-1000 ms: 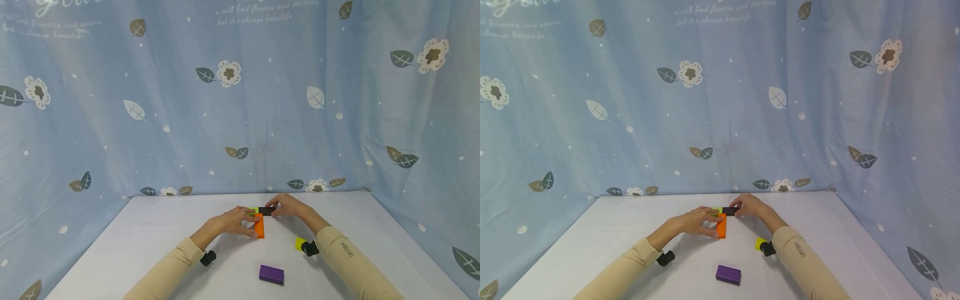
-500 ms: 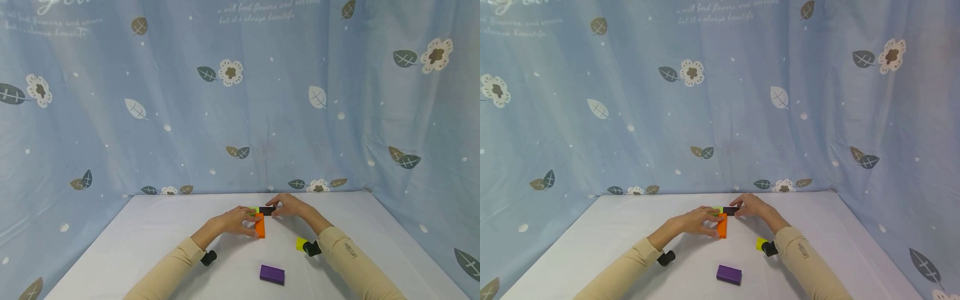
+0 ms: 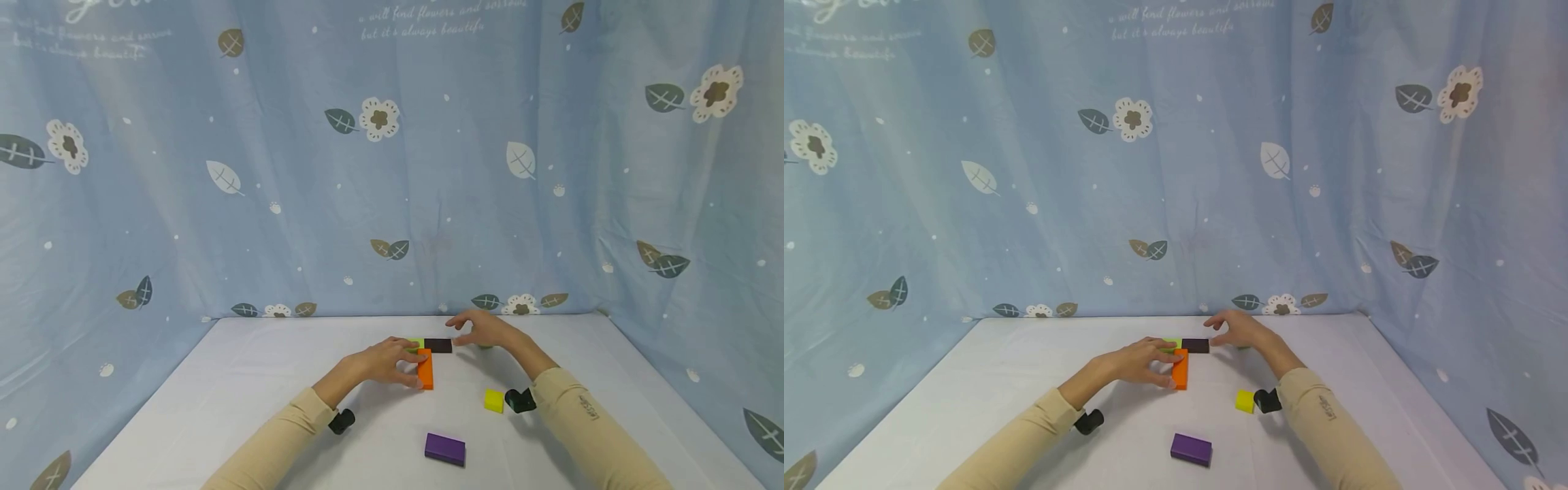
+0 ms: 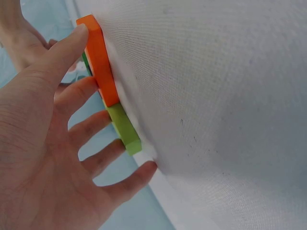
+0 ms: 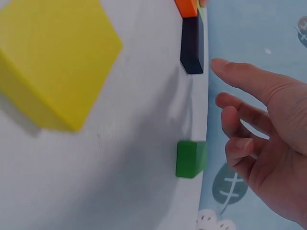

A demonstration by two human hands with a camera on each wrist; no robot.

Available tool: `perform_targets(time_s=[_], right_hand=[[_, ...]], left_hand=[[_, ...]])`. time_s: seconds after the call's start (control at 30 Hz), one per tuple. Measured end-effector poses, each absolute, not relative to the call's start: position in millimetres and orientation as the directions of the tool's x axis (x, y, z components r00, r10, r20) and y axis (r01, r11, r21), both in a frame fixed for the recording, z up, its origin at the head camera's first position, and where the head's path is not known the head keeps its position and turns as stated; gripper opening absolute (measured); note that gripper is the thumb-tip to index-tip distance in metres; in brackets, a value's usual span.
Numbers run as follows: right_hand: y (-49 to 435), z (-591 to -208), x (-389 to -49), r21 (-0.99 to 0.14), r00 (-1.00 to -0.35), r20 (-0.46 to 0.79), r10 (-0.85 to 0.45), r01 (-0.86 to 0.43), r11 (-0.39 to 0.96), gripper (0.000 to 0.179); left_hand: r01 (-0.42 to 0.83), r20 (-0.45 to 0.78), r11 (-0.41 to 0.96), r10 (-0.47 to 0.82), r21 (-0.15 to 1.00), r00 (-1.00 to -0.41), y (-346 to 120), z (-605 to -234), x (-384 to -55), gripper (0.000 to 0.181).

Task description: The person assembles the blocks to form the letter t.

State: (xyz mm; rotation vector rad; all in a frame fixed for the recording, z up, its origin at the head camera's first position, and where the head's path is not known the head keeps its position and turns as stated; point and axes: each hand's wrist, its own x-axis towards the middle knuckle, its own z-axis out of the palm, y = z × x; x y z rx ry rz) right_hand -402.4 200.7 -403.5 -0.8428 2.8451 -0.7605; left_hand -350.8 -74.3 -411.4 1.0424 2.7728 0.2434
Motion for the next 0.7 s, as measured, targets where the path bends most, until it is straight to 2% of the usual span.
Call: perform_targets(time_s=[0.7], right_hand=[[238,-401,-403,-0.487,-0.883,0.040,-0.469,-0.427,0.762,0.052]], left_hand=[[0.647,-0.077,0.731,0.673,0.214,-0.735,-76,-414,-350,0.064]])
